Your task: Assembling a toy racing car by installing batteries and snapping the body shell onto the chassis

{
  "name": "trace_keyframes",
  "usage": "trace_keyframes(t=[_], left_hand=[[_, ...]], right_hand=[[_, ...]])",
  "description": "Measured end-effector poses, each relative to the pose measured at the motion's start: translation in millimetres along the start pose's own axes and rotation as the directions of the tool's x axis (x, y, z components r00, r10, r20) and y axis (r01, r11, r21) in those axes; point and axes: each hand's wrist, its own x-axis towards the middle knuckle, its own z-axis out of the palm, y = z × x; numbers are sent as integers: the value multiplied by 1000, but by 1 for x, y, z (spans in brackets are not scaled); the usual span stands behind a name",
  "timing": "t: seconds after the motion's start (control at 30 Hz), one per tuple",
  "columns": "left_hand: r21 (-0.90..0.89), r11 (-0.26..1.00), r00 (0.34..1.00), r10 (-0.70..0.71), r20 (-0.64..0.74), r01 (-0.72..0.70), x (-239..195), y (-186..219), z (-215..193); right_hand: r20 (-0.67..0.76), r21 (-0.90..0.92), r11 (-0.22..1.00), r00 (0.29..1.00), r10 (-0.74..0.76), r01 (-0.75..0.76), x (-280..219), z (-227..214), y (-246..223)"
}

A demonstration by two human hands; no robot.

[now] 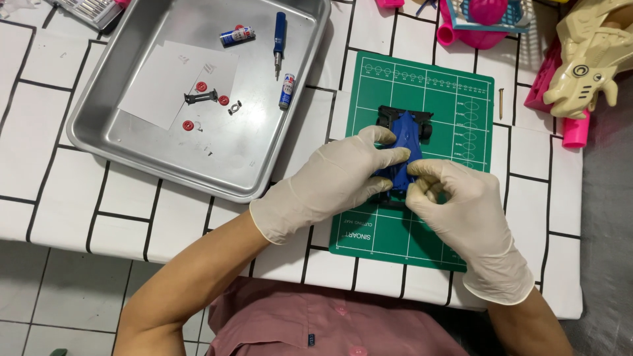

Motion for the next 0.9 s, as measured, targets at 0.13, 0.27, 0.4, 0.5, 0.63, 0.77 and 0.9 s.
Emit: trace_keyframes(t=[0.13,0.27,0.4,0.5,0.63,0.77,0.9], left_hand=[[-24,1000,1000,9,-1,-9,0,-1,1],[-5,1000,1000,-6,-4,6,1,-2,4],[17,1000,1000,-15,10,15,0,0,2],[2,1000,1000,-11,10,11,-1,1,0],[-9,1000,999,-21,27,21,-1,4,-4],[-27,1000,1000,-13,23,14,1,0,-2],[-16,1000,1000,-14,18,15,-1,1,0]], right_hand=[[1,-30,998,999,-52,52,-1,1,6],[32,23,1000,999,-21,20,0,1,7],[43,51,998,998,-43,41,1,-1,6],[70,53,998,997,-22,19,2,-4,5],[166,107,994,986,-17,-1,2,-10,9],[184,104,994,982,-43,24,3,-12,15],[205,132,991,979,1,-29,2,-13,12]])
